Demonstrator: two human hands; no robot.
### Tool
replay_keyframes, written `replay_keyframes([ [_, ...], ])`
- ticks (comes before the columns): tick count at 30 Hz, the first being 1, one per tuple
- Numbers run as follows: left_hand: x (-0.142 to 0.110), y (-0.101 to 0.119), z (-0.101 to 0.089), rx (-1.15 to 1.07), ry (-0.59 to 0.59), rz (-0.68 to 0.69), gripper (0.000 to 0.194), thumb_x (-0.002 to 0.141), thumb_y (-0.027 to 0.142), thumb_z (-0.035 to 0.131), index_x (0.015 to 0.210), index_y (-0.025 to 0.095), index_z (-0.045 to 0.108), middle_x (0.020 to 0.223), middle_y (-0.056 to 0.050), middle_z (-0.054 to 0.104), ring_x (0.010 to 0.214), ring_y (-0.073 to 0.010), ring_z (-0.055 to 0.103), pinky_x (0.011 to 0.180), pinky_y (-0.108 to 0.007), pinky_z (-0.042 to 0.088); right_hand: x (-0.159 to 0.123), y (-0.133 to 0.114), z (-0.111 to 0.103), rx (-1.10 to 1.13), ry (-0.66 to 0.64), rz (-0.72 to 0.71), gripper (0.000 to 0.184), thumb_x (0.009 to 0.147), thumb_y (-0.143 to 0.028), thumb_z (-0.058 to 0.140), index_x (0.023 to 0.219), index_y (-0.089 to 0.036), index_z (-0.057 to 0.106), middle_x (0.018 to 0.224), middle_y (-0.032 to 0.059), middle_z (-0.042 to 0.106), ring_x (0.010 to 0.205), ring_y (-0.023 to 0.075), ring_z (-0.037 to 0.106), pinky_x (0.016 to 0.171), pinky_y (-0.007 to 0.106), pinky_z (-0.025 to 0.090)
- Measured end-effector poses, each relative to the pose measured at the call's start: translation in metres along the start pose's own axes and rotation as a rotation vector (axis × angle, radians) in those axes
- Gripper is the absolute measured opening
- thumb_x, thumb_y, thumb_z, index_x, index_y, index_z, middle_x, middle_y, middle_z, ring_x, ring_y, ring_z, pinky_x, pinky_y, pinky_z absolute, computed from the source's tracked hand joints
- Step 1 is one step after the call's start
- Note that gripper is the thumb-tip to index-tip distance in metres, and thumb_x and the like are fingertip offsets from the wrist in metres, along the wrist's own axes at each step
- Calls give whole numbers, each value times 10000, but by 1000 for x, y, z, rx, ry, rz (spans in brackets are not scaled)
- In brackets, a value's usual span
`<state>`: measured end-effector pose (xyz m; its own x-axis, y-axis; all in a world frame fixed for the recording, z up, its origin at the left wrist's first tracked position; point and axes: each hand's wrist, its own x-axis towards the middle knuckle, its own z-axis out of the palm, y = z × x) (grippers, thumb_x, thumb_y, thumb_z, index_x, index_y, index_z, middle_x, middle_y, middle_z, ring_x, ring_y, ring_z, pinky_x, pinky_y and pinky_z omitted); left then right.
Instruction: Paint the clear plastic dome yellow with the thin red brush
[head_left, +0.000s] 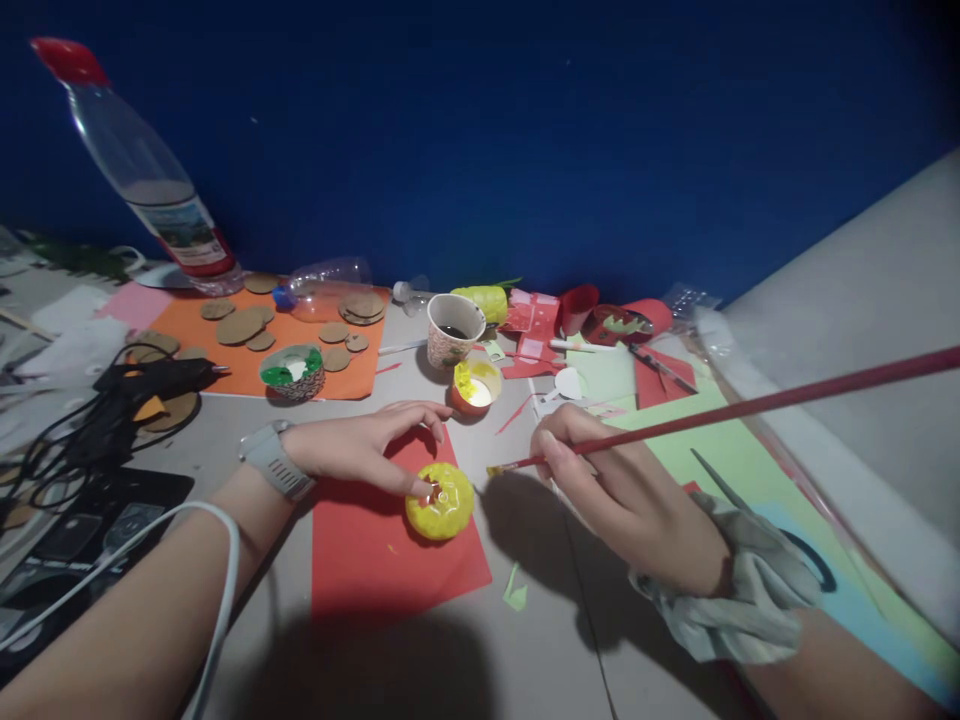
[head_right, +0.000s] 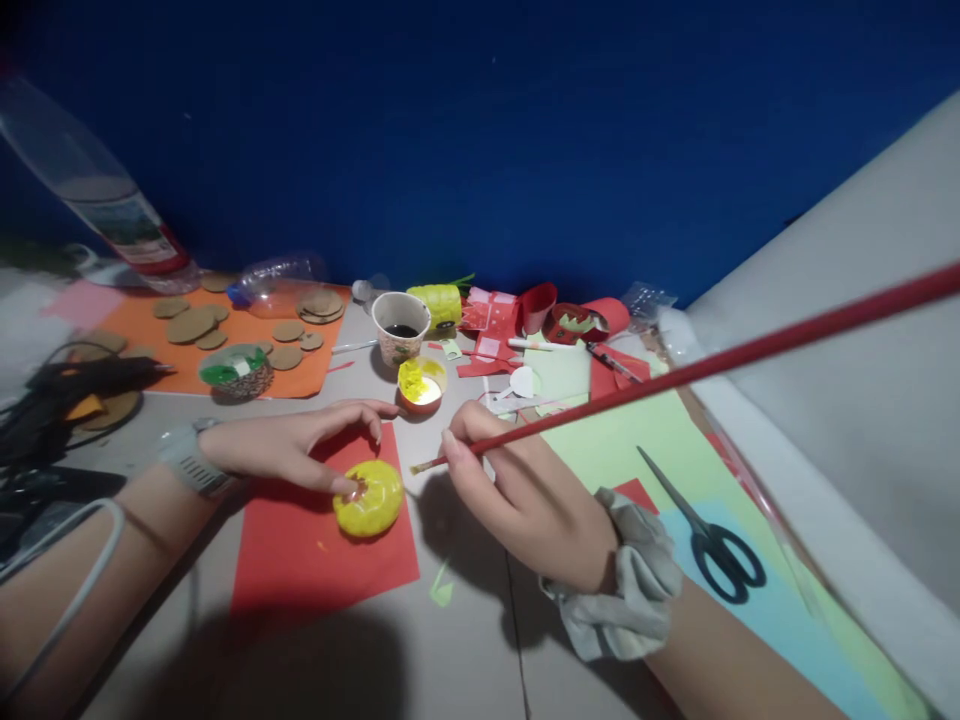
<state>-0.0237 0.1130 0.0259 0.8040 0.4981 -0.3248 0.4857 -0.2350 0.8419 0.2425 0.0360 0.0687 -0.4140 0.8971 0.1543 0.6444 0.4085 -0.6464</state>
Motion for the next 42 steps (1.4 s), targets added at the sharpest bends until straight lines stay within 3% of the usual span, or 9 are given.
replay_keyframes([
  [4, 0, -1, 0, -6, -3, 6, 436, 797, 456, 732, 1108, 243, 512, 1588, -71, 291, 1457, -309, 298, 1197, -442, 259, -4, -1, 4, 191, -45, 2, 212, 1038, -295, 391, 893, -214, 522, 787, 10, 605, 687, 147, 586, 632, 283, 457],
  [10, 0, -4, 1, -13, 2, 9, 434, 789, 446, 741, 1111, 258, 518, 1583, -40, 300, 1459, -292, 291, 1190, -423, 269, 0, 3, 22, 427, -45, 152, 284, 1042, -371, 417, 829, -206, 506, 716, -12, 607, 679, 129, 619, 662, 261, 483],
  [15, 1, 0, 0, -27, -9, 10, 430, 797, 439, 736, 1118, 243, 529, 1585, -62, 299, 1474, -296, 267, 1203, -435, 248, 9, 15, 22, 344, 3, 187, 304, 1043, -372, 415, 801, -206, 497, 700, -22, 602, 649, 122, 599, 686, 279, 465],
  [20, 1, -1, 0, -28, -7, 18, 435, 799, 455, 738, 1109, 239, 523, 1588, -65, 293, 1467, -306, 278, 1195, -436, 277, 16, 10, 8, 211, 74, 102, 266, 1037, -332, 426, 827, -205, 528, 755, -13, 581, 700, 135, 596, 714, 301, 457],
  [26, 1, -4, 1, -32, 0, 55, 440, 800, 449, 741, 1117, 230, 529, 1578, -66, 305, 1445, -296, 316, 1196, -424, 273, 33, -10, -1, 242, -145, 143, 264, 1016, -356, 434, 802, -215, 497, 697, -22, 593, 669, 151, 590, 661, 308, 454],
  [30, 1, -4, 1, -34, -3, 44, 433, 802, 423, 741, 1122, 234, 519, 1571, -66, 312, 1437, -287, 331, 1188, -433, 287, 41, -8, 4, 362, -224, 216, 264, 1011, -317, 417, 767, -219, 444, 631, -43, 554, 620, 132, 557, 653, 299, 456],
  [38, 1, -5, 1, -24, -2, 39, 444, 804, 464, 732, 1124, 242, 518, 1576, -65, 303, 1442, -294, 318, 1190, -436, 285, 39, -3, -3, 125, -64, 162, 280, 1021, -324, 420, 764, -220, 460, 699, -36, 541, 664, 134, 532, 680, 309, 413],
  [42, 1, -6, 1, -29, -2, 50, 459, 796, 466, 745, 1131, 242, 525, 1568, -67, 313, 1437, -298, 323, 1192, -453, 280, 35, -11, -3, 212, -92, 162, 272, 1024, -353, 422, 790, -223, 470, 694, -34, 550, 657, 136, 547, 651, 297, 433],
])
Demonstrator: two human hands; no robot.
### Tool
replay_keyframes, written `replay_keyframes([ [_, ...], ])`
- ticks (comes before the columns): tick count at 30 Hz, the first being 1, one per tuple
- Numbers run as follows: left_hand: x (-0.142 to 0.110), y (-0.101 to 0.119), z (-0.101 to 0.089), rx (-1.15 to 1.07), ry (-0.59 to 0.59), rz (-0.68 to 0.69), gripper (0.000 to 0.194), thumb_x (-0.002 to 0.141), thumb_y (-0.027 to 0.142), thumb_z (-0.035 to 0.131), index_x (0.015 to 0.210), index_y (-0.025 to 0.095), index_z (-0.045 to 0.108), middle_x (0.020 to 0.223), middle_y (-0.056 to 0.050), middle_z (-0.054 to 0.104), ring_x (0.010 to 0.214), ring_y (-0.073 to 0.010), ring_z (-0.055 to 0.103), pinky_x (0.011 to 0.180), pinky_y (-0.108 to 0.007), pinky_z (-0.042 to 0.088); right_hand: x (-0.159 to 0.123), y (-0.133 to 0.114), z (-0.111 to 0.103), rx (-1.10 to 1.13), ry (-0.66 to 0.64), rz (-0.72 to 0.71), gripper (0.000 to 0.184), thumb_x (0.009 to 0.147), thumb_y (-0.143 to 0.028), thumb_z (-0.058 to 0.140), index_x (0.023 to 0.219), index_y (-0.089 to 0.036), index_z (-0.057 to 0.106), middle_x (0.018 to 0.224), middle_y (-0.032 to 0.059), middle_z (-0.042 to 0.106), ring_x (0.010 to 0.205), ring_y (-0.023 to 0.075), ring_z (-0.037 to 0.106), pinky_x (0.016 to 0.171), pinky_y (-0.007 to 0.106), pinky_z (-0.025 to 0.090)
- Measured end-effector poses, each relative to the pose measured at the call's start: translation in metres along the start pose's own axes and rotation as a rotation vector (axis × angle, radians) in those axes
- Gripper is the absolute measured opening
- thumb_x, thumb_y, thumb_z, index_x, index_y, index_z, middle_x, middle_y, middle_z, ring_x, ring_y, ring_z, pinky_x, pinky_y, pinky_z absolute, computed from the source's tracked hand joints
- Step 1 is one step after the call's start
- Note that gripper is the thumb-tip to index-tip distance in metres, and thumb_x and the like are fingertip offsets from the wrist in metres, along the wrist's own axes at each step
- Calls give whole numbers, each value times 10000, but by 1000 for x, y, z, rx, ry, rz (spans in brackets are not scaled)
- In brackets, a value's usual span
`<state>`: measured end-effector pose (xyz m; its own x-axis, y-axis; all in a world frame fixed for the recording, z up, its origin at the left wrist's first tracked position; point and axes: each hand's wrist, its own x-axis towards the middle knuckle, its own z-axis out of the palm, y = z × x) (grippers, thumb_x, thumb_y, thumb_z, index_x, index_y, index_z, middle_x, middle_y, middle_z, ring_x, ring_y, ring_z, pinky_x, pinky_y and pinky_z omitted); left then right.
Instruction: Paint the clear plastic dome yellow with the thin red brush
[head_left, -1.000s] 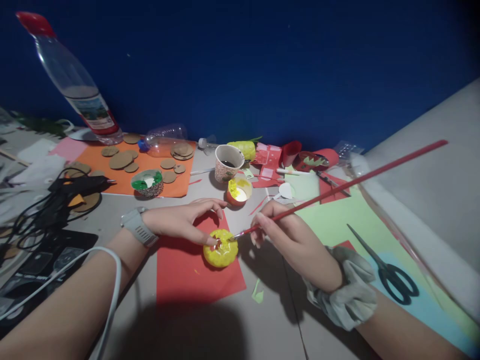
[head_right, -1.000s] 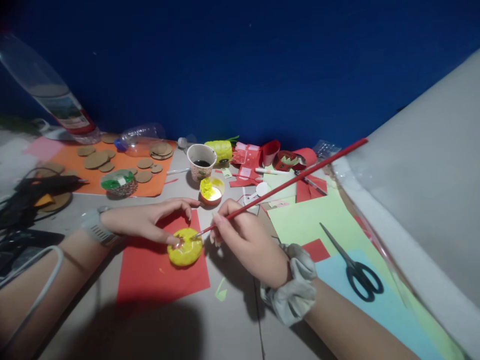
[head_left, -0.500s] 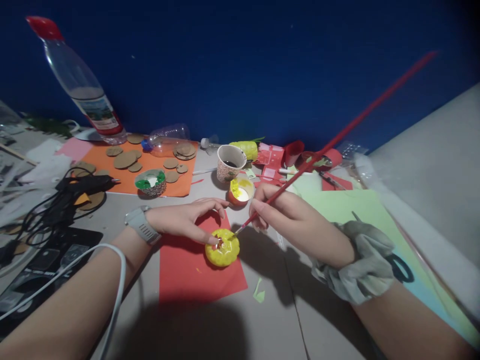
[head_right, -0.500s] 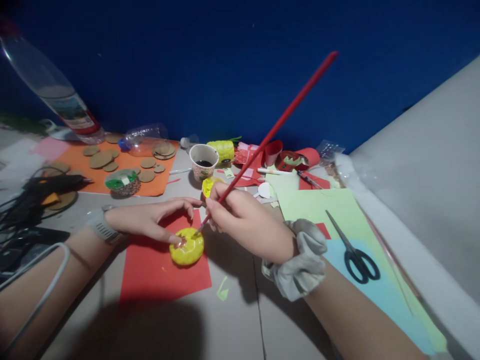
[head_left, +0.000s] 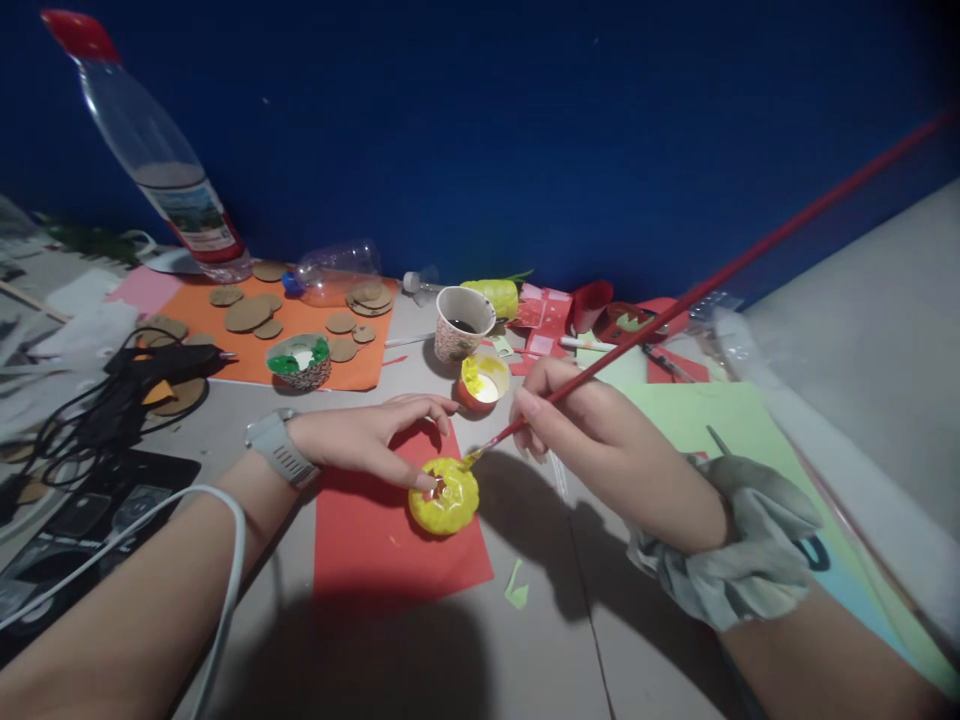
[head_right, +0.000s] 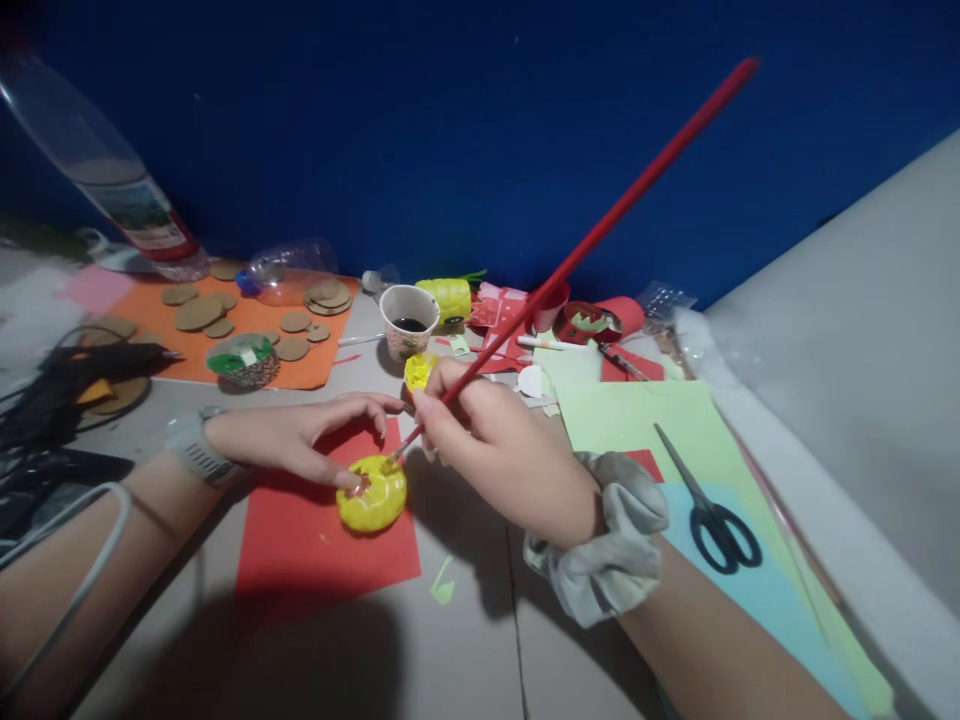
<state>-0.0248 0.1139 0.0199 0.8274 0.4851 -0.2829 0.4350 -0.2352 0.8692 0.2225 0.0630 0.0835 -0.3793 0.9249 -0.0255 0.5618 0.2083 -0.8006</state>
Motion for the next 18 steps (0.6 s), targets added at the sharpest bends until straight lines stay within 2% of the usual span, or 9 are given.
replay_keyframes([
  [4, 1, -1, 0, -25, -2, 21, 424, 799, 423, 749, 1108, 239, 523, 1570, -62, 312, 1417, -290, 358, 1184, -447, 293, 1, 0, 11, 170, -58, 4, 251, 1020, -328, 436, 792, -225, 452, 659, -44, 554, 617, 124, 554, 636, 279, 458],
  [7, 1, -3, 0, -26, 0, 19, 424, 800, 411, 751, 1113, 245, 520, 1566, -54, 318, 1419, -283, 360, 1188, -443, 286, 3, 2, 16, 184, -92, 5, 252, 1018, -315, 428, 782, -227, 438, 644, -48, 556, 604, 122, 557, 641, 281, 461],
  [12, 0, -3, 0, 5, 10, 2, 454, 798, 451, 749, 1138, 250, 526, 1571, -54, 316, 1443, -296, 327, 1188, -439, 283, 3, 0, 7, -91, -89, 79, 274, 1004, -331, 410, 758, -227, 473, 643, -27, 596, 590, 149, 570, 601, 306, 414],
  [15, -1, 0, 0, 8, 4, -14, 455, 795, 451, 746, 1129, 249, 512, 1579, -61, 304, 1451, -294, 309, 1188, -441, 278, 3, -5, -1, -264, -13, 80, 263, 981, -300, 426, 732, -227, 468, 639, -19, 570, 581, 158, 543, 590, 320, 386],
  [18, -1, 2, 0, -12, 2, -27, 431, 792, 436, 746, 1105, 252, 513, 1576, -53, 308, 1452, -283, 302, 1194, -447, 261, 0, -9, -5, -311, 70, 41, 274, 980, -297, 438, 714, -229, 436, 626, -22, 532, 572, 153, 516, 611, 327, 389],
])
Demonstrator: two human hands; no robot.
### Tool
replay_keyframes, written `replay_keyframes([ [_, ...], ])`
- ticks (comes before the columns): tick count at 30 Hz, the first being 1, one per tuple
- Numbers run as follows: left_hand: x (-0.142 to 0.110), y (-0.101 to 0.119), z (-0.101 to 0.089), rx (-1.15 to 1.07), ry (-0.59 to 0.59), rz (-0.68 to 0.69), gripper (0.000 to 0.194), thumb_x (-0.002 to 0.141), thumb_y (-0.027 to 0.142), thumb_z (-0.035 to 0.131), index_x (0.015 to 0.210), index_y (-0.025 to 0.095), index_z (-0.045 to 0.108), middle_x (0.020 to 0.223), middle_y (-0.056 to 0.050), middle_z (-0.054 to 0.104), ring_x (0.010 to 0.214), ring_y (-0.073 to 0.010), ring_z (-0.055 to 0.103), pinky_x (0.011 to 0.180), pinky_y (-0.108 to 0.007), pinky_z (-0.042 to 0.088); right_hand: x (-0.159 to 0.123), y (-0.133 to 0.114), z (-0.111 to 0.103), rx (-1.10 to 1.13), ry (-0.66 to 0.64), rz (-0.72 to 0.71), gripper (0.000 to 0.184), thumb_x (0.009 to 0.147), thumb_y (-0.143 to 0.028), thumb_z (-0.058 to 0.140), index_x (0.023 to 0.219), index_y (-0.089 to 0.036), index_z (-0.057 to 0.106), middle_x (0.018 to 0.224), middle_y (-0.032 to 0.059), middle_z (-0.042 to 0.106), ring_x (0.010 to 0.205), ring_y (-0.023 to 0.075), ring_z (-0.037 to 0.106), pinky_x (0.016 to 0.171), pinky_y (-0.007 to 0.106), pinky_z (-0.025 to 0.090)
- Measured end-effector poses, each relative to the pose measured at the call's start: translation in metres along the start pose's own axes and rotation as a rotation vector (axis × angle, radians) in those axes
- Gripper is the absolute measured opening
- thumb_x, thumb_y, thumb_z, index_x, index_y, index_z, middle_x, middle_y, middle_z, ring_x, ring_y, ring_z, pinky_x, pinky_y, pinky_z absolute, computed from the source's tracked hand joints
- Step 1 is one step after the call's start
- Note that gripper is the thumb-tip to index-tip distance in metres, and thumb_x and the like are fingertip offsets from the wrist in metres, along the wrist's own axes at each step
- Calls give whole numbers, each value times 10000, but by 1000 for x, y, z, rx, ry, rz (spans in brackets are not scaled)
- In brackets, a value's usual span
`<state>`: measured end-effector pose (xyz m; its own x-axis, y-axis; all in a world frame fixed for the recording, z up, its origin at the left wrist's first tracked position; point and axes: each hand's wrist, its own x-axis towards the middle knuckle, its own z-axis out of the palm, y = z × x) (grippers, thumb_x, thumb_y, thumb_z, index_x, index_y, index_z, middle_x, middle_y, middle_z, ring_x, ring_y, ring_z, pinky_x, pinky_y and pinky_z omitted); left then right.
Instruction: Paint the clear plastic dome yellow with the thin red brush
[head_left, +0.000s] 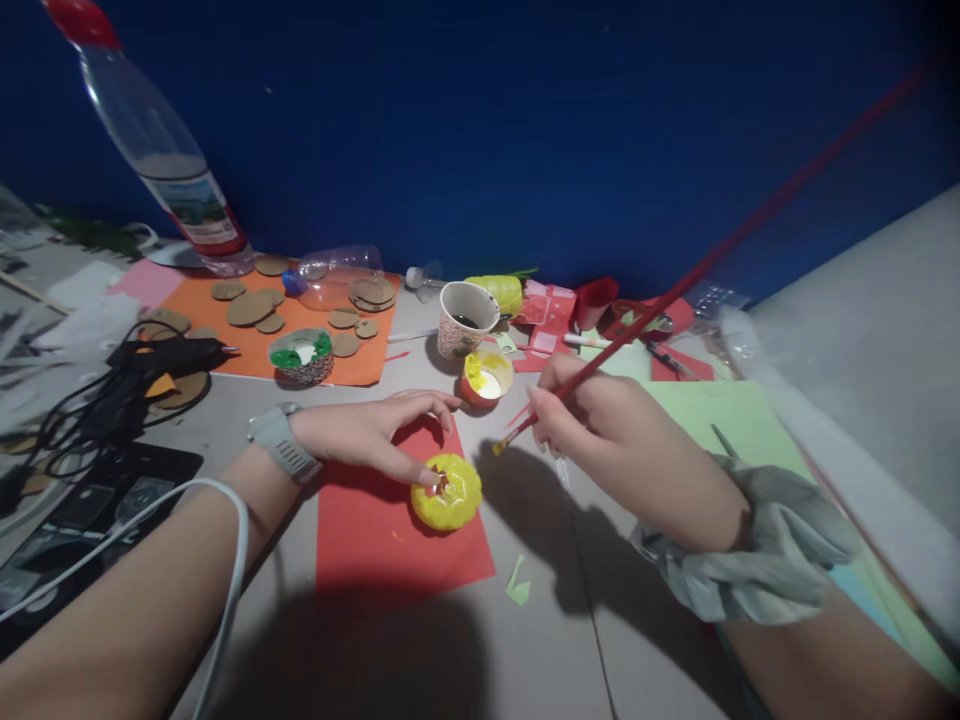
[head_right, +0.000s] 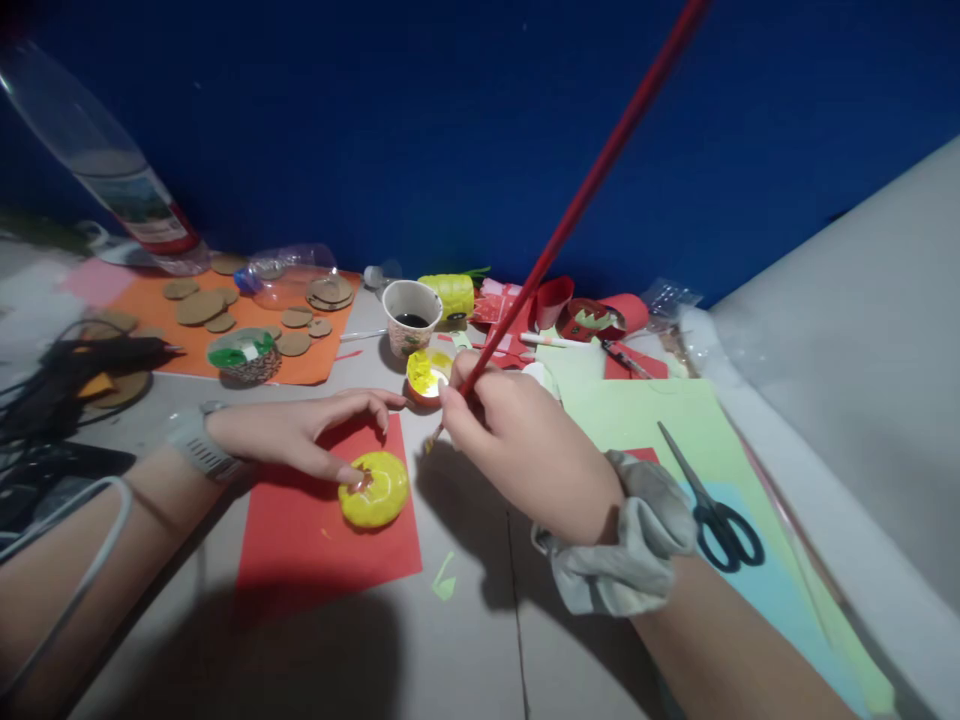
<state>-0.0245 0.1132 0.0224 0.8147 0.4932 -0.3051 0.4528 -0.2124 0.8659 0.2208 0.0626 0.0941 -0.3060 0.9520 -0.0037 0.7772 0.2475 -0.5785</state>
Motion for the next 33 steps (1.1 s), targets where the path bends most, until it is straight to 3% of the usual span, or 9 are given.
replay_keyframes([
  [7, 2, -2, 0, 0, 4, 22, 455, 790, 444, 747, 1125, 243, 514, 1578, -64, 302, 1424, -281, 343, 1200, -438, 269, -13, -4, 11, 126, -70, -70, 289, 1006, -356, 434, 750, -228, 474, 704, 5, 610, 673, 169, 582, 640, 305, 425],
  [13, 1, -1, 1, -2, 5, 27, 455, 798, 450, 739, 1131, 237, 514, 1574, -62, 307, 1387, -276, 386, 1189, -434, 289, -4, -1, 16, 151, -150, -86, 280, 1012, -316, 394, 759, -222, 473, 691, -2, 595, 633, 156, 558, 636, 301, 420],
  [20, 1, 1, 1, 17, -5, 21, 426, 813, 447, 733, 1120, 241, 520, 1574, -55, 310, 1419, -285, 339, 1188, -435, 272, -2, 7, 5, 107, -14, -86, 204, 1001, -330, 451, 826, -233, 494, 770, 19, 603, 727, 193, 580, 698, 343, 430],
  [29, 1, -3, 1, -16, -3, 71, 461, 791, 416, 761, 1135, 238, 511, 1572, -59, 321, 1377, -277, 401, 1173, -420, 316, 1, 5, 20, 442, -220, -79, 240, 1025, -298, 420, 796, -226, 437, 667, -33, 578, 632, 136, 585, 683, 306, 468],
  [33, 1, -1, 1, -38, -14, 62, 442, 805, 392, 748, 1138, 235, 504, 1558, -69, 329, 1338, -257, 435, 1167, -437, 320, 4, 7, 22, 315, -124, -92, 238, 1022, -324, 422, 809, -222, 451, 718, -12, 583, 679, 153, 576, 713, 324, 446],
])
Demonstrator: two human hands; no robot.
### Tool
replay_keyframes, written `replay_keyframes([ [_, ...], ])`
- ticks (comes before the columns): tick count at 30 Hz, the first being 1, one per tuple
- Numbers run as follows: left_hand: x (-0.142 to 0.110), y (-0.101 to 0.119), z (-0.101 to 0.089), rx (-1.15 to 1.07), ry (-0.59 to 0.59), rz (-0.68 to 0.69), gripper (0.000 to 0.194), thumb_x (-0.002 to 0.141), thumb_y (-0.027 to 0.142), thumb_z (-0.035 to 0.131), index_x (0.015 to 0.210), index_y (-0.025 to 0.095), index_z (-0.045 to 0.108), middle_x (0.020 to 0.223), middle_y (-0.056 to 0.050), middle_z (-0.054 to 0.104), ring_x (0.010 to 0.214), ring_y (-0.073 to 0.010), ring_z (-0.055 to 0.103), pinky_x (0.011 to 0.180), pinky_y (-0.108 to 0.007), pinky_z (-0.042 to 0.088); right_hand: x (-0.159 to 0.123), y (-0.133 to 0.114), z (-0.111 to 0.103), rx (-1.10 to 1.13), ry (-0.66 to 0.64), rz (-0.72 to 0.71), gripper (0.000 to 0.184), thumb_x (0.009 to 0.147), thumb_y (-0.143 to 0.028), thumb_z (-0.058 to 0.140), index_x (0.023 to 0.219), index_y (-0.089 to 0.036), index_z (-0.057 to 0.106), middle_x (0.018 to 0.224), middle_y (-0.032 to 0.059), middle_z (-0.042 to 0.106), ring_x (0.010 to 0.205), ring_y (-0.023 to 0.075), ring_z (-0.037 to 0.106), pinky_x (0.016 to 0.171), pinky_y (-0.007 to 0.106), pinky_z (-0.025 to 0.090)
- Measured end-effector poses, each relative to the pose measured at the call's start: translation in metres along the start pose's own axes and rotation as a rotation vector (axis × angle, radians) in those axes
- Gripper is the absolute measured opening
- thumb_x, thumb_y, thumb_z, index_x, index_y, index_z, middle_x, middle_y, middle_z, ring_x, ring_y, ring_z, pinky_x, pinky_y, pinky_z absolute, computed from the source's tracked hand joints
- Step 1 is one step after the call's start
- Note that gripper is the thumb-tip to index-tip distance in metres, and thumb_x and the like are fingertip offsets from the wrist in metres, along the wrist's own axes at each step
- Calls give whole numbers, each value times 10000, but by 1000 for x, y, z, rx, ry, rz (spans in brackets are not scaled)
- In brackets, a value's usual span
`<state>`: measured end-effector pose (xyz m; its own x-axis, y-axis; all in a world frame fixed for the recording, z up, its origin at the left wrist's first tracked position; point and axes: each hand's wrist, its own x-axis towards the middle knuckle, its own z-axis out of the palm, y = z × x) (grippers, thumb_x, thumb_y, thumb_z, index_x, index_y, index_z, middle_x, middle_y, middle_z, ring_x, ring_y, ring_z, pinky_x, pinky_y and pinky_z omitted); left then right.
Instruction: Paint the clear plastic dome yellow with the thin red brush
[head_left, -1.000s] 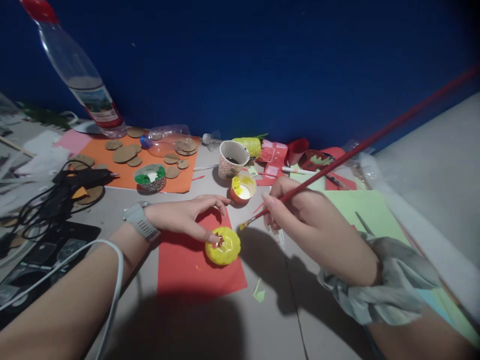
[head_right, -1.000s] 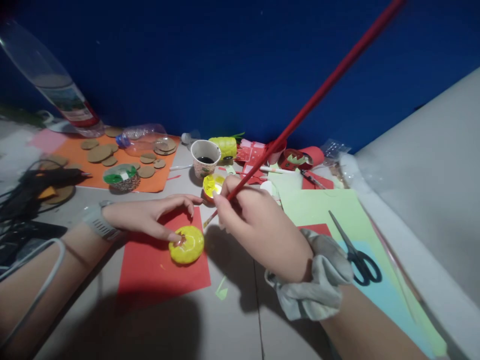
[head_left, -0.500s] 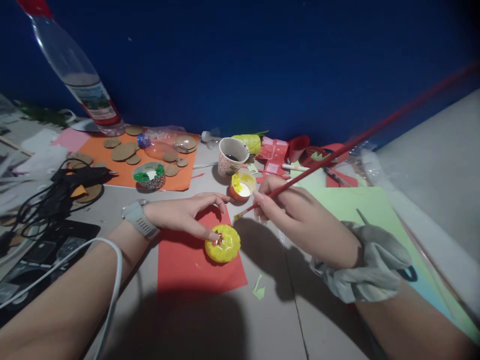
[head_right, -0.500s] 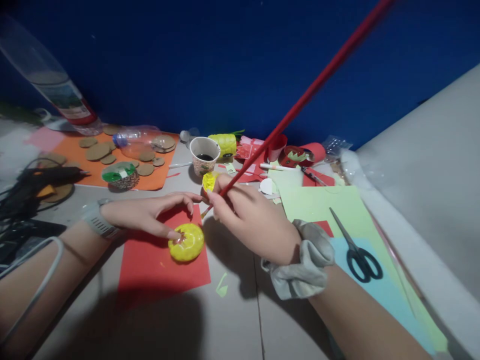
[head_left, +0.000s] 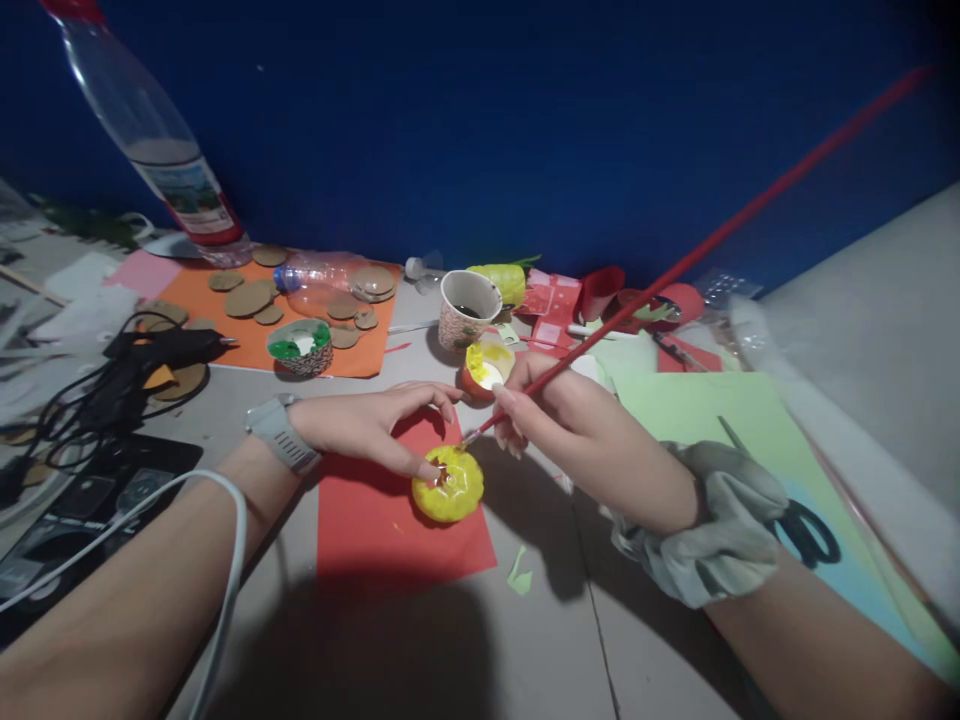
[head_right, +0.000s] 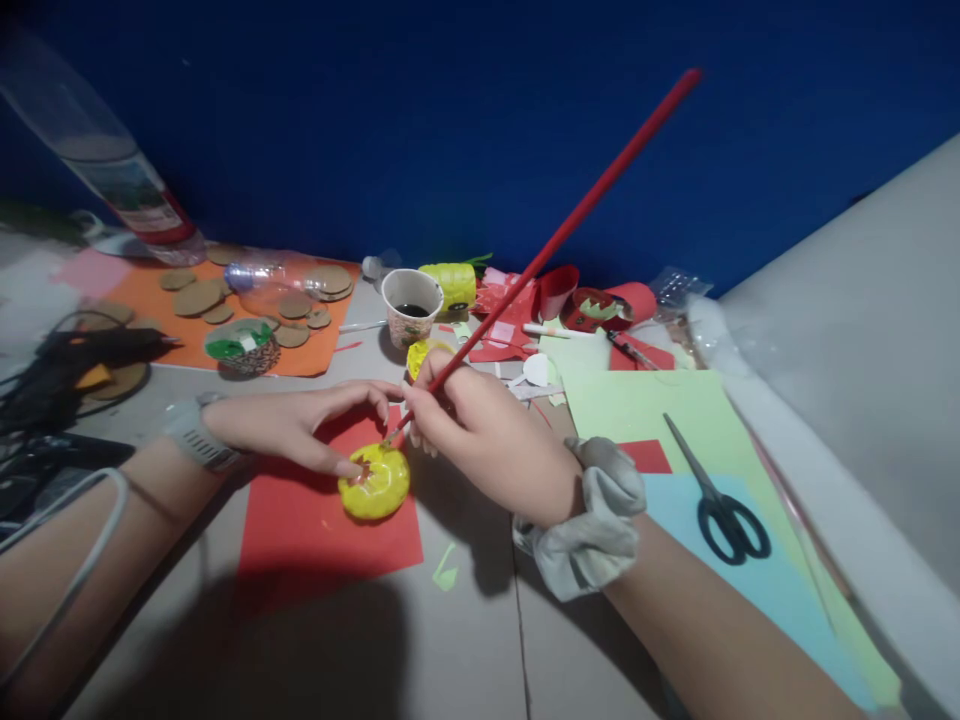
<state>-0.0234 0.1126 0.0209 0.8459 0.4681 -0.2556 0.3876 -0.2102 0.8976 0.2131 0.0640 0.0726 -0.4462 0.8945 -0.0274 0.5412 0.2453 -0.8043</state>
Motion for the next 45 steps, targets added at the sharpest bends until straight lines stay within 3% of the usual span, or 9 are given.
replay_keyframes([
  [6, 0, -3, -2, 11, 6, -6, 468, 790, 418, 762, 1144, 254, 506, 1578, -61, 304, 1426, -279, 339, 1206, -456, 248, -9, -8, -8, -203, 25, 0, 167, 997, -337, 445, 869, -243, 494, 788, 10, 607, 708, 191, 563, 674, 340, 417],
  [13, 0, -2, -1, 36, 7, -14, 471, 795, 434, 755, 1145, 244, 504, 1580, -68, 299, 1433, -283, 332, 1209, -449, 252, -9, -11, -4, -101, -48, 18, 243, 1002, -297, 422, 775, -230, 476, 723, 3, 583, 683, 176, 565, 649, 323, 426],
  [18, 1, -1, 0, 27, 8, -15, 434, 804, 425, 744, 1123, 241, 514, 1580, -64, 297, 1445, -282, 321, 1207, -442, 247, 1, -1, -1, 25, 1, 15, 247, 1020, -313, 424, 791, -225, 457, 684, -23, 576, 646, 149, 582, 683, 320, 457],
  [23, 1, -1, 0, 22, 12, -18, 475, 796, 413, 746, 1157, 239, 491, 1565, -71, 305, 1446, -277, 303, 1210, -445, 232, -3, -1, -7, -34, 108, 37, 272, 1021, -384, 431, 796, -240, 482, 709, 3, 593, 677, 181, 587, 683, 350, 447],
  [32, 2, -3, 2, 3, 30, 30, 553, 788, 382, 757, 1204, 242, 421, 1412, -72, 426, 1361, -251, 385, 1183, -432, 291, -8, -7, 1, -97, -5, -7, 259, 1022, -320, 399, 787, -231, 463, 727, -1, 576, 666, 163, 549, 658, 327, 424],
  [40, 1, -3, 1, 32, 30, 16, 564, 791, 413, 755, 1216, 242, 427, 1434, -71, 405, 1365, -258, 381, 1183, -414, 292, -8, -7, 1, -221, 110, -4, 203, 1014, -327, 414, 853, -232, 492, 752, 17, 590, 708, 194, 565, 686, 345, 403],
  [45, 2, -3, 1, -1, 22, 27, 577, 791, 390, 767, 1224, 251, 412, 1460, -62, 389, 1384, -246, 363, 1191, -403, 281, -18, -13, -9, -194, 75, -28, 168, 1009, -337, 425, 880, -252, 491, 808, 33, 622, 732, 218, 585, 683, 365, 409],
])
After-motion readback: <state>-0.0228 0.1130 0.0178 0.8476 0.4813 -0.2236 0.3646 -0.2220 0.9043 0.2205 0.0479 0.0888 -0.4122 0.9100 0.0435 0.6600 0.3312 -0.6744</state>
